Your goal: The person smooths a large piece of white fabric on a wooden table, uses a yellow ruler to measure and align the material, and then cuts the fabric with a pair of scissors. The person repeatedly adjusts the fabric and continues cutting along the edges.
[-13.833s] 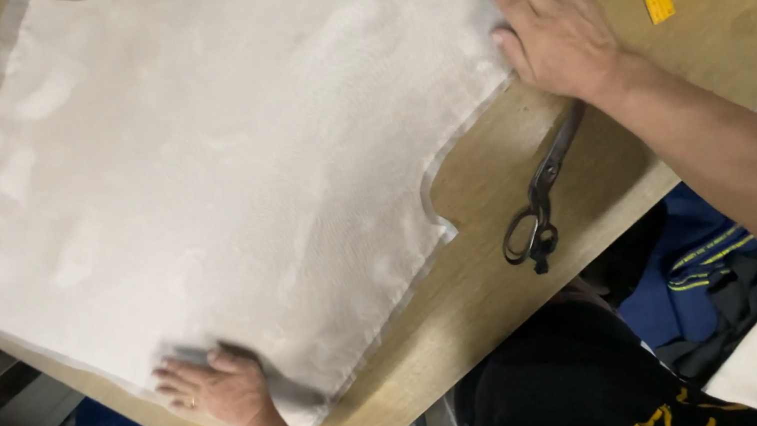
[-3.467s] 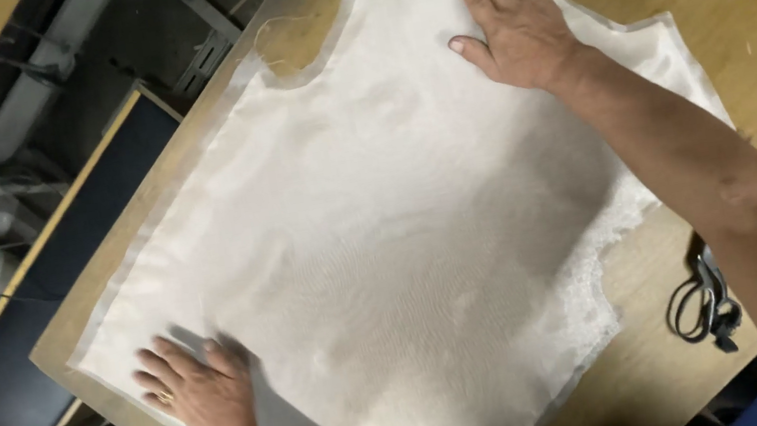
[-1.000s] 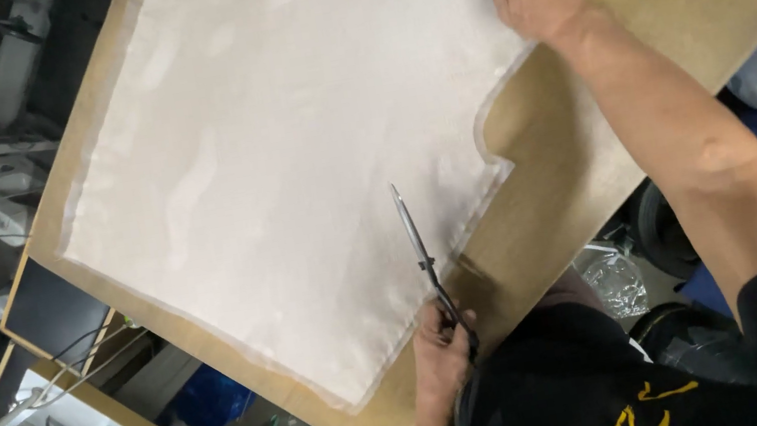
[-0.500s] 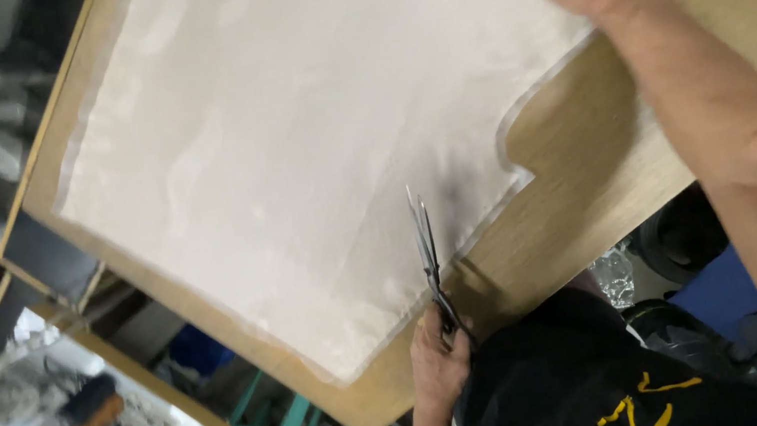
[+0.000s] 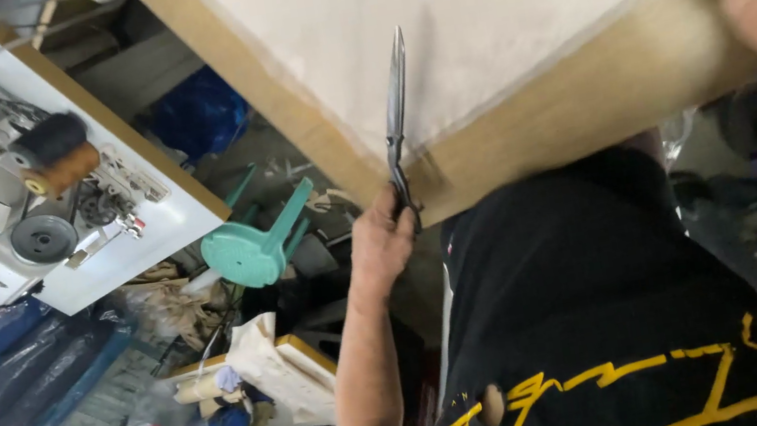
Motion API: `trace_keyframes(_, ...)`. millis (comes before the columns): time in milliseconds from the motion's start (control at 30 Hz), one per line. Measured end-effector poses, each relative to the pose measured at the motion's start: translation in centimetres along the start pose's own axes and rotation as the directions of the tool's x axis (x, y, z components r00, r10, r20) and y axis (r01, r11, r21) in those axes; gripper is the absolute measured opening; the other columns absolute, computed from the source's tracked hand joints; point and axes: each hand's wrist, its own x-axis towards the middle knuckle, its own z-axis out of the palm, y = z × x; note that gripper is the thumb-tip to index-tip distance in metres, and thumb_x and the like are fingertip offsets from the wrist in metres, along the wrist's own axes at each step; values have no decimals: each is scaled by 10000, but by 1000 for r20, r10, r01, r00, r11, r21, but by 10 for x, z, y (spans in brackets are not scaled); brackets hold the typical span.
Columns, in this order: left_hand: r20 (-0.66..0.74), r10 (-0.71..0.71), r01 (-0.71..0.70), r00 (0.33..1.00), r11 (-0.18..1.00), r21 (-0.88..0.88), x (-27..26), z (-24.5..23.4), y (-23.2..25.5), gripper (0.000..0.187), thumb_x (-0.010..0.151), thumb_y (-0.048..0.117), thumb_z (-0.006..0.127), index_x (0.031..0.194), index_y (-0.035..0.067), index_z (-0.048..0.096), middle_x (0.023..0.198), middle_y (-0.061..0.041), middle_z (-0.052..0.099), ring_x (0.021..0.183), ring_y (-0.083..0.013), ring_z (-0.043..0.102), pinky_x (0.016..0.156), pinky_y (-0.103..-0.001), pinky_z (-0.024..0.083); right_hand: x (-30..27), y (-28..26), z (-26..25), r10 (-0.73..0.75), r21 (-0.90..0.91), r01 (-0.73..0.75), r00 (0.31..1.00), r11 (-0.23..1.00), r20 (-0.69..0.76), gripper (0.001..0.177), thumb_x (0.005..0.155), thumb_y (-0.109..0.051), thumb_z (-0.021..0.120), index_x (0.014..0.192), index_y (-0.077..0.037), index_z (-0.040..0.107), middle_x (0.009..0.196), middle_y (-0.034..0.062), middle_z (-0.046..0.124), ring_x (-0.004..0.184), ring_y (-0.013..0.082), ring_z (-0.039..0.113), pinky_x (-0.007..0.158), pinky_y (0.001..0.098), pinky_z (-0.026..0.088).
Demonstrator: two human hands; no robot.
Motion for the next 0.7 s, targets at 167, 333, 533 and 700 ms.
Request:
trace_keyframes(167, 11, 103, -102, 995, 954, 281, -28, -40, -117, 320, 890, 260, 677, 1171, 110, 659, 872, -240, 736, 897, -453, 711, 830, -541, 574, -21, -189, 41, 10, 53, -11, 1000, 999, 22, 525, 1135, -243, 570, 1453, 167, 645, 1448, 423, 551, 1319, 660, 455, 1059, 768, 250)
trace_keyframes(333, 81, 122, -146, 989, 874, 464, -51, -89, -197, 417, 851, 327, 711, 1194, 98, 656, 871, -222, 739, 927, -452, 713, 894, -553, 550, -42, -293, 103, 41, 17, -42, 998, 999, 53, 506, 1049, -305, 642, 1472, -27, 643, 1483, 220, 615, 1390, 466, 524, 1195, 630, 264)
trace_keyframes(533, 145, 228, -262, 963, 656, 708, -29, -127, -254, 430, 825, 380, 697, 1139, 91, 646, 870, -189, 737, 894, -395, 723, 886, -492, 540, -16, -349, 121, -27, -118, 29, 999, 993, 17, 515, 1008, -408, 617, 1458, -159, 639, 1522, 87, 603, 1423, 320, 530, 1246, 509, 308)
trace_keyframes(700, 291, 261, -385, 920, 476, 791, 12, -137, -250, 607, 834, 510, 639, 1294, 118, 574, 1013, -134, 750, 1008, -350, 714, 981, -459, 473, -25, -356, 135, 34, -225, -37, 999, 974, -18, 498, 1028, -422, 577, 1455, -173, 635, 1531, 56, 599, 1426, 273, 522, 1262, 469, 313)
